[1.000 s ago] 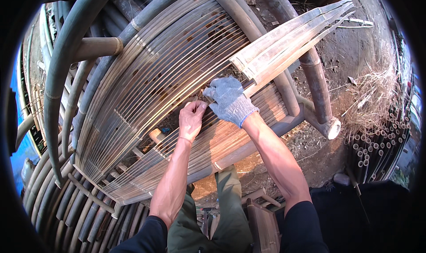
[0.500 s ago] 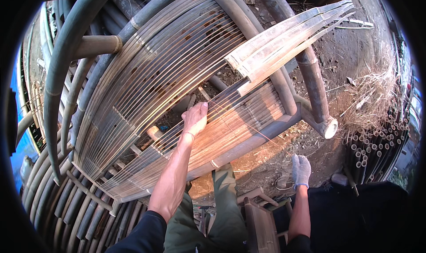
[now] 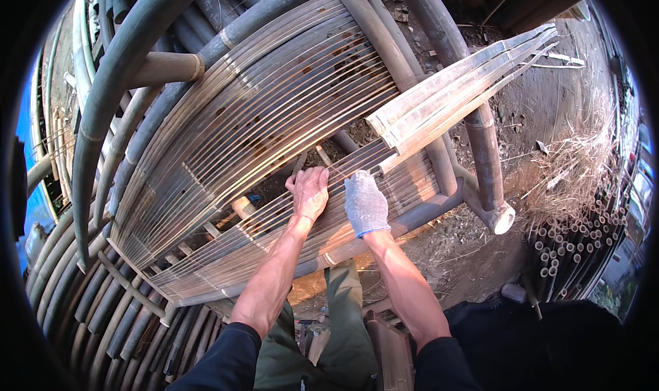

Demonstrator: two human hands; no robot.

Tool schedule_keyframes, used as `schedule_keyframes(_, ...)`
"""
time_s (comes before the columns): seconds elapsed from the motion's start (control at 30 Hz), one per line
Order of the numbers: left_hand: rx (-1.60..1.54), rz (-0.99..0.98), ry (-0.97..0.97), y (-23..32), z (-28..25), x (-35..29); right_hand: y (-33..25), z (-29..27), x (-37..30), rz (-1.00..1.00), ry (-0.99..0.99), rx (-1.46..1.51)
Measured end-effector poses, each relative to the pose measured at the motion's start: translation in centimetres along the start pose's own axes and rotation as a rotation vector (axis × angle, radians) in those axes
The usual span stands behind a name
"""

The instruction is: The person weaves thin bamboo strips into a larger bamboo frame, interlacing them by hand. They use a thin wire to secure the woven strips to the frame, wrapping and twisting it to hold the structure together.

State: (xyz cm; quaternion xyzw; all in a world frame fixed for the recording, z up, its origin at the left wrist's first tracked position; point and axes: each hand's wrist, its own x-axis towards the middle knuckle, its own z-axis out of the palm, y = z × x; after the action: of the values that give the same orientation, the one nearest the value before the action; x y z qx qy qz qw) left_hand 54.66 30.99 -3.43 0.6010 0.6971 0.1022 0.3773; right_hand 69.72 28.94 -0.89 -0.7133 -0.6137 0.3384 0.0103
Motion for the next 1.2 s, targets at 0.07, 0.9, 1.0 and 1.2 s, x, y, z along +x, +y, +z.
schedule_keyframes(0.07,-0.031,-0.061,-0.111,-0.4,-0.4,0.0,0.9,-3.2,-0.8,0.144,-0.443,0.257)
schedule_keyframes(0.9,-0.108,-0.085,-0.090,-1.0,-0.4,0.2,13.6,-13.3,-15.3,-0.440,-0.558,-0.274)
schedule_keyframes(1.0,-0.065,-0.064,-0.006,0.1,0.1,-0.1,23.1,-22.1,-26.6,0.051,-0.635,-0.244)
schedule_keyframes(1.2,-0.021,0.027,0.222,0.1,-2.6,-1.1,11.2,-16.9,-21.7,-0.266,-0.030,-0.416)
